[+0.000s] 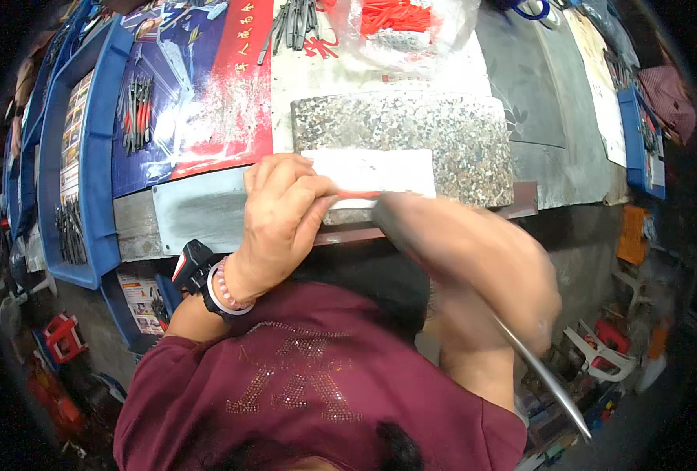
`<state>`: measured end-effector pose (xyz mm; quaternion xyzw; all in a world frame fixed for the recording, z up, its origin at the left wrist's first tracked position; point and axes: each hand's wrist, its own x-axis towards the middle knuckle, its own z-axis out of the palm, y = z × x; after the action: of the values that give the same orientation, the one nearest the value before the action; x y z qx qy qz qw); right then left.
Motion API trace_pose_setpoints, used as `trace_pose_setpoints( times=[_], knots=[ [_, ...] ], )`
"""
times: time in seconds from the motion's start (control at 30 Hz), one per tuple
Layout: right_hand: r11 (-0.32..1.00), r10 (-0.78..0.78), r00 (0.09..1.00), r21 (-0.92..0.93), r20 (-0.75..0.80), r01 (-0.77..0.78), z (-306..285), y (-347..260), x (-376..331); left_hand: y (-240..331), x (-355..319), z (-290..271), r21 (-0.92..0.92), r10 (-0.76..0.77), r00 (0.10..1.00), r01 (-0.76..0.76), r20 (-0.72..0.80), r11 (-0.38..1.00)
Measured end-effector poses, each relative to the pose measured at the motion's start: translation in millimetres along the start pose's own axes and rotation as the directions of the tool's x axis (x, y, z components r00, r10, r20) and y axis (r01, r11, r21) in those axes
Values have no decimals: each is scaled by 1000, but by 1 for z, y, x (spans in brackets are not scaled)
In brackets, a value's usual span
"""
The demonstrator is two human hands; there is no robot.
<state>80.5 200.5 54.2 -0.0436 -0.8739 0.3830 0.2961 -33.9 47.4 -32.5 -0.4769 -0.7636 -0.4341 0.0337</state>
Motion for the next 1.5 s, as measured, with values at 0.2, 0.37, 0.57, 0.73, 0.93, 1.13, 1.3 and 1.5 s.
trace_pose_setpoints(
  times=[0.2,0.37,0.57,0.73,0.93,1.13,1.3,1.5],
  knots=[
    [982,159,960,66,230,-178,20,30,-3,-5,-6,-4,-37,-22,999,20,-38,999],
    [943,310,938,74,153,-324,15,18,-15,-10,-15,-9,-45,-40,998,38,-50,998],
    [942,87,973,334,-213,-11,13,9,-7,-11,-16,-10,-68,-30,997,26,-64,997],
    [997,34,999,-68,-15,-35,20,-11,11,-11,-17,-9,-62,-50,997,46,-62,997],
    [991,130,937,-48,325,-121,47,-7,20,-15,-12,-5,-70,1,992,-10,-124,997],
    [932,322,908,78,266,-354,46,10,2,-14,-16,-7,-72,-29,994,21,-103,997],
    [952,299,953,47,58,-302,39,-2,-1,-14,-18,-6,-73,-20,995,12,-103,997],
    [968,251,967,24,-54,-250,20,-11,-5,-14,-17,-6,-74,-12,992,3,-128,997]
  ],
)
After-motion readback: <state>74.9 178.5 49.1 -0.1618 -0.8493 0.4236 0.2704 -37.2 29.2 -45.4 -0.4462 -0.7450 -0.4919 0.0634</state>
